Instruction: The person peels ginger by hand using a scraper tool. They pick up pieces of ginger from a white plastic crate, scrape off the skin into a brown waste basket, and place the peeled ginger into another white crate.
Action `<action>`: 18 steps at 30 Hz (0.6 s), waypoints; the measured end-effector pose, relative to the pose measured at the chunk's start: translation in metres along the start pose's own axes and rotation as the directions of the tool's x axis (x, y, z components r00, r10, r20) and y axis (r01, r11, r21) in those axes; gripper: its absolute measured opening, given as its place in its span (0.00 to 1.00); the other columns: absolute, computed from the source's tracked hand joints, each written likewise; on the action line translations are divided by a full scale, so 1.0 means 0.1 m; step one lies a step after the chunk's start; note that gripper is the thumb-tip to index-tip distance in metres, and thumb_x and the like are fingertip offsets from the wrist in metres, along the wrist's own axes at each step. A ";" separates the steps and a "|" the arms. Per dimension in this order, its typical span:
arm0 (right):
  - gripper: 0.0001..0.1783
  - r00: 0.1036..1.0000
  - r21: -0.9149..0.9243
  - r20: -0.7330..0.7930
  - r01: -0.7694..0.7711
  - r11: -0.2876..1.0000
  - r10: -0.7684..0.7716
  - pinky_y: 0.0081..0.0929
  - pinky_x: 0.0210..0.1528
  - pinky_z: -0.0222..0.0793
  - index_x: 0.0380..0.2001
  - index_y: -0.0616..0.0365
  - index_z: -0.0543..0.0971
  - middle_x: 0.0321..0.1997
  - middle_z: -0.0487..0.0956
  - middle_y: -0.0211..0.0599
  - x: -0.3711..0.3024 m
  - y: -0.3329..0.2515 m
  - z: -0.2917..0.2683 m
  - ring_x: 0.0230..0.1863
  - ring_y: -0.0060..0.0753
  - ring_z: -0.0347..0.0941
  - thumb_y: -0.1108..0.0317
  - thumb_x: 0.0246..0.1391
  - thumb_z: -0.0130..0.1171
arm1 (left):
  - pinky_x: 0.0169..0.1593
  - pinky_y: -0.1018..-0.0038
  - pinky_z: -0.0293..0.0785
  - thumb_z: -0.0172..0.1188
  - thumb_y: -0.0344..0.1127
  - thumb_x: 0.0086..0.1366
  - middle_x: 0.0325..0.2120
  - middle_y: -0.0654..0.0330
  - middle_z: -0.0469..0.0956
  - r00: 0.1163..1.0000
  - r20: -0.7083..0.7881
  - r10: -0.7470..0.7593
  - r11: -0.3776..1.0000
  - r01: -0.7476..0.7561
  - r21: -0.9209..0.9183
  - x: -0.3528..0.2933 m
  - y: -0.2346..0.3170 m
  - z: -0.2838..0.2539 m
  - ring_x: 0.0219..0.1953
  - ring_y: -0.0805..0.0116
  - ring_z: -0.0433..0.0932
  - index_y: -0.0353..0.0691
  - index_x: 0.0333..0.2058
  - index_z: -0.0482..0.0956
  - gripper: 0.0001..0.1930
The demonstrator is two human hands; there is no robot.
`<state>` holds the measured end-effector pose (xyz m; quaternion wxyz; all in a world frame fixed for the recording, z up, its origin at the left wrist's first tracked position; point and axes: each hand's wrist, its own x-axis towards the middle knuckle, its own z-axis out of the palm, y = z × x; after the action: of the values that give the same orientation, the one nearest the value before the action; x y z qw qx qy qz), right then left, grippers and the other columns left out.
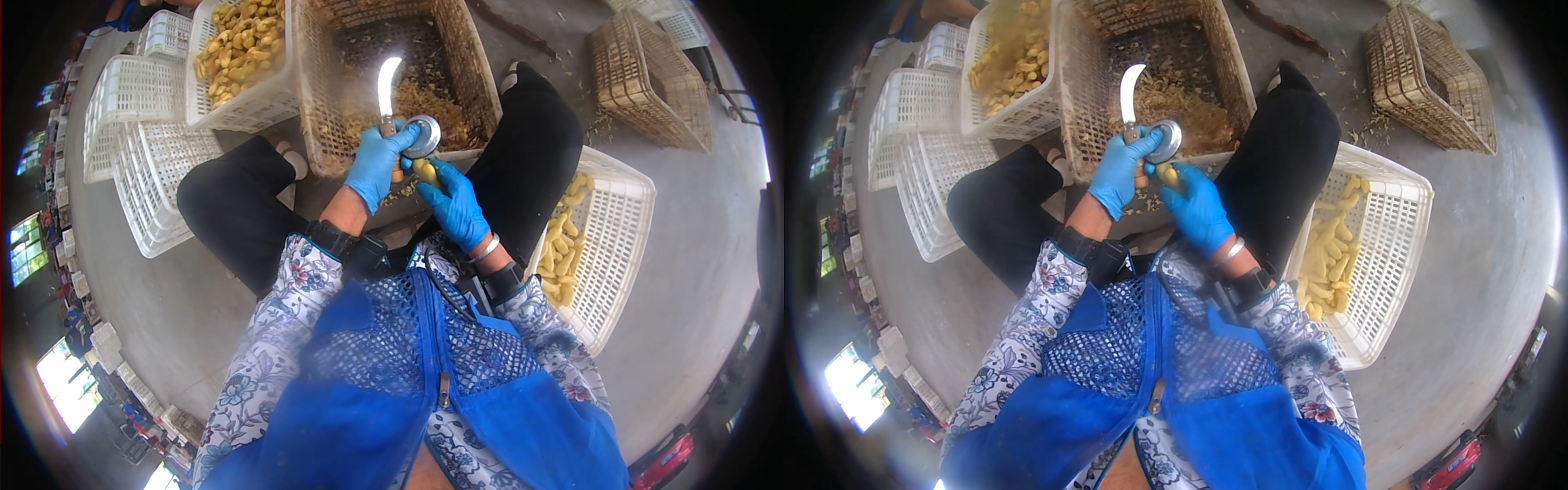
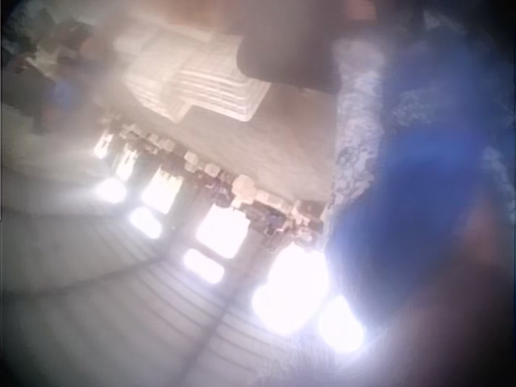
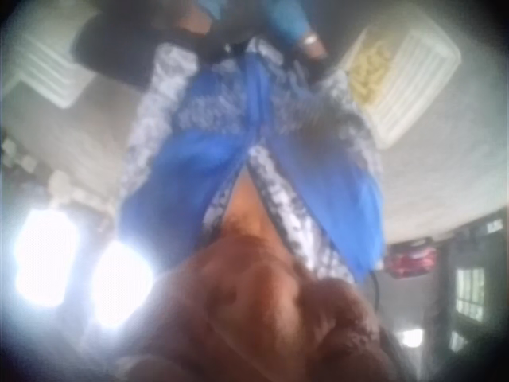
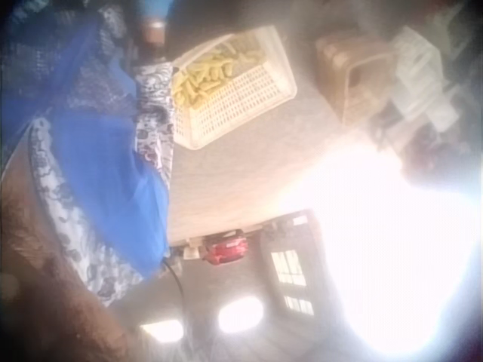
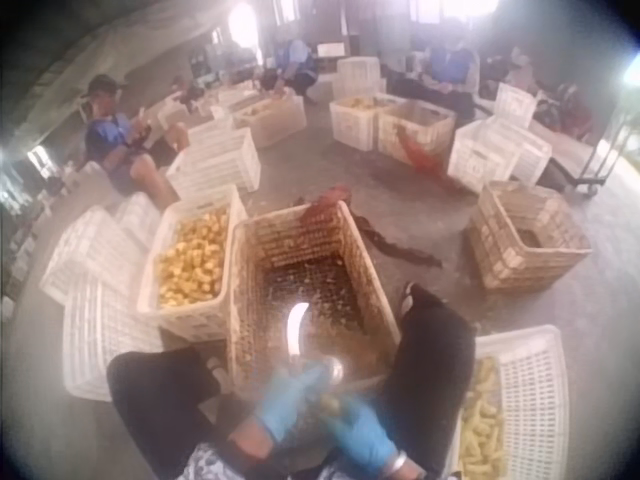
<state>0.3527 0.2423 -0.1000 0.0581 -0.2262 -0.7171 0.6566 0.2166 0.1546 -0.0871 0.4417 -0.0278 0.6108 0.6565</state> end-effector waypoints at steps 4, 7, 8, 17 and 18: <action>0.19 0.978 0.217 0.170 -0.154 0.964 0.118 0.20 0.40 0.68 0.48 0.68 0.73 0.34 0.78 0.32 -0.04 -0.02 -0.10 0.33 0.21 0.72 0.67 0.56 0.57 | 0.18 0.87 0.61 0.60 0.39 0.62 0.23 0.67 0.76 0.987 0.151 0.048 0.998 -0.054 0.040 0.06 -0.04 -0.06 0.18 0.83 0.69 0.40 0.38 0.77 0.10; 0.19 0.915 0.245 0.301 -0.347 0.906 0.269 0.18 0.38 0.68 0.47 0.67 0.74 0.33 0.78 0.31 -0.04 -0.02 -0.11 0.34 0.19 0.73 0.67 0.55 0.58 | 0.21 0.87 0.65 0.60 0.38 0.62 0.25 0.67 0.77 0.986 0.154 0.064 0.994 -0.077 0.079 0.04 -0.02 -0.02 0.21 0.83 0.72 0.39 0.38 0.77 0.10; 0.18 0.907 0.308 0.319 -0.374 0.875 0.275 0.17 0.37 0.69 0.46 0.67 0.74 0.32 0.78 0.30 -0.05 -0.05 -0.09 0.33 0.19 0.73 0.68 0.55 0.59 | 0.21 0.87 0.65 0.60 0.38 0.62 0.25 0.67 0.77 0.986 0.154 0.063 0.994 -0.076 0.080 0.04 -0.02 -0.03 0.21 0.83 0.72 0.39 0.38 0.77 0.10; 0.16 0.958 0.205 0.170 -0.261 0.943 0.229 0.21 0.34 0.71 0.42 0.65 0.75 0.32 0.79 0.35 -0.02 -0.02 -0.03 0.32 0.22 0.75 0.68 0.52 0.62 | 0.19 0.87 0.64 0.60 0.37 0.62 0.22 0.68 0.76 0.978 0.172 0.114 0.973 -0.145 0.179 -0.10 0.21 -0.15 0.18 0.84 0.71 0.39 0.36 0.78 0.08; 0.17 0.984 0.148 0.096 -0.163 0.975 0.150 0.24 0.32 0.72 0.42 0.66 0.75 0.30 0.79 0.37 -0.02 0.02 0.00 0.30 0.25 0.76 0.68 0.50 0.63 | 0.19 0.87 0.63 0.61 0.38 0.61 0.21 0.68 0.75 0.977 0.153 0.146 0.955 -0.179 0.236 -0.11 0.18 -0.14 0.17 0.84 0.70 0.38 0.37 0.78 0.11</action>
<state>0.3549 0.2418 -0.1013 -0.0067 -0.2489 -0.6454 0.7221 0.2055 0.1389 -0.0703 0.4261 0.1222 0.6573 0.6095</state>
